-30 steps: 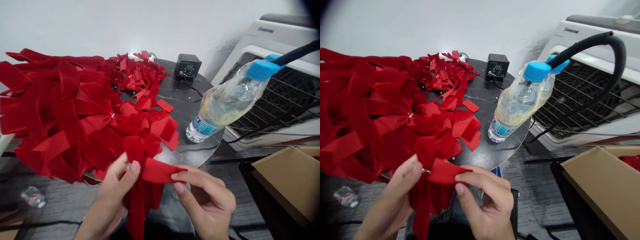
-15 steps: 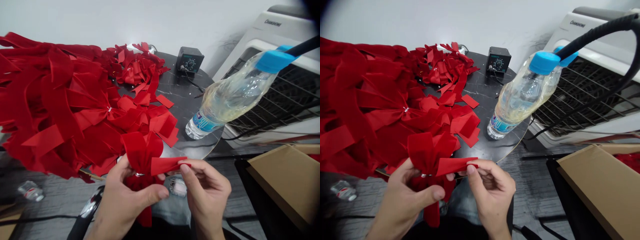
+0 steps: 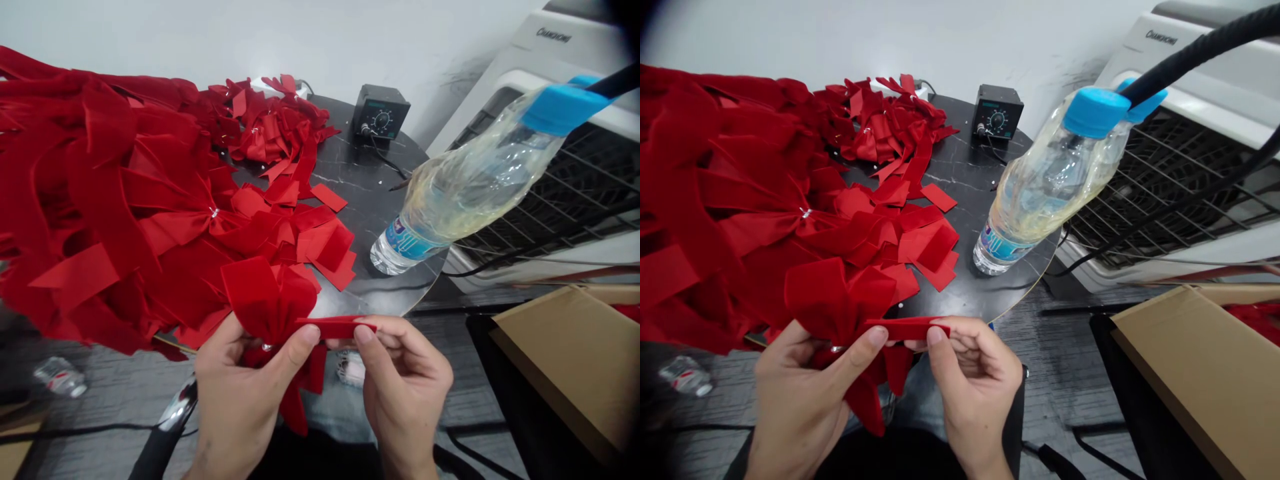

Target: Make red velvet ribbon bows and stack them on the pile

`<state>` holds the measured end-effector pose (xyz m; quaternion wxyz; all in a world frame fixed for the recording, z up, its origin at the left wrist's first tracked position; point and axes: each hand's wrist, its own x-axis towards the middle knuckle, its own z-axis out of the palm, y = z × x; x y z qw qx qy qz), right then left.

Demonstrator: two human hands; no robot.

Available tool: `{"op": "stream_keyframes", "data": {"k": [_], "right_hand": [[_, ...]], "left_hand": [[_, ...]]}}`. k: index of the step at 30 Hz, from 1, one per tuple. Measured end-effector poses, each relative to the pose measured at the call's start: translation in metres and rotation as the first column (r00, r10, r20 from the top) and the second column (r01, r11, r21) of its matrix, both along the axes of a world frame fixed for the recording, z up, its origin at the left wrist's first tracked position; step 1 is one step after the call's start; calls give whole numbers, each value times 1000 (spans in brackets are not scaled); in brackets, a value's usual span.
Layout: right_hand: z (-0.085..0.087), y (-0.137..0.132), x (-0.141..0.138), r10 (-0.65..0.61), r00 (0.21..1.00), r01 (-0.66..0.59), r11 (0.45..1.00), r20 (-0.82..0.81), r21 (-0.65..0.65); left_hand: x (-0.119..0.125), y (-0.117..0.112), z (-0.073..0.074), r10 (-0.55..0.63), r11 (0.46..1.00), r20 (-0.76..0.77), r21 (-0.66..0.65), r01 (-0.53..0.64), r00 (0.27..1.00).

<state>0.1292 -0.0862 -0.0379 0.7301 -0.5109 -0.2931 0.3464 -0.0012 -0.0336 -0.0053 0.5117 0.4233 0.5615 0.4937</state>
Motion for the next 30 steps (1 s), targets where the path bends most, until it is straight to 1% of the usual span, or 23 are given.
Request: {"op": "stream_keyframes", "data": {"k": [5,8,10,13,16,18,20,22,24,27,30], "right_hand": [[0,2,-4,-11,997,11,1000,-83,0],[-1,0,-4,-9,993,6,1000,-119,-26],[-2,-2,-4,6,993,-13,998,-118,-54],[-3,-4,-3,23,993,-33,996,-112,-88],[-5,-3,-1,27,993,-39,994,-116,-99],[-7,-3,1,20,994,-32,994,-112,-105],[-8,-3,1,3,997,-13,993,-82,-119],[-7,-3,1,-8,1000,4,990,-27,-139],[-5,-3,0,-11,999,16,990,36,-143],[-1,-2,-3,18,996,-5,991,92,-137],[0,-2,-5,55,996,-45,989,73,-140]], "left_hand": [[-4,-3,-8,-33,999,-25,20,33,999],[-4,-4,-13,-4,999,-43,37,5,999],[-4,-4,-14,7,999,-22,47,-6,1000],[-2,-4,-13,28,998,2,57,-28,1000],[1,-2,-8,60,998,21,33,-61,998],[4,0,-3,18,1000,85,3,-18,996],[5,1,1,-56,998,127,-8,57,990],[4,1,3,-122,992,119,5,123,985],[3,1,1,-163,987,77,19,162,984],[-1,-2,-5,-168,986,28,22,168,985],[-2,-4,-9,-165,986,37,23,164,986]]}}
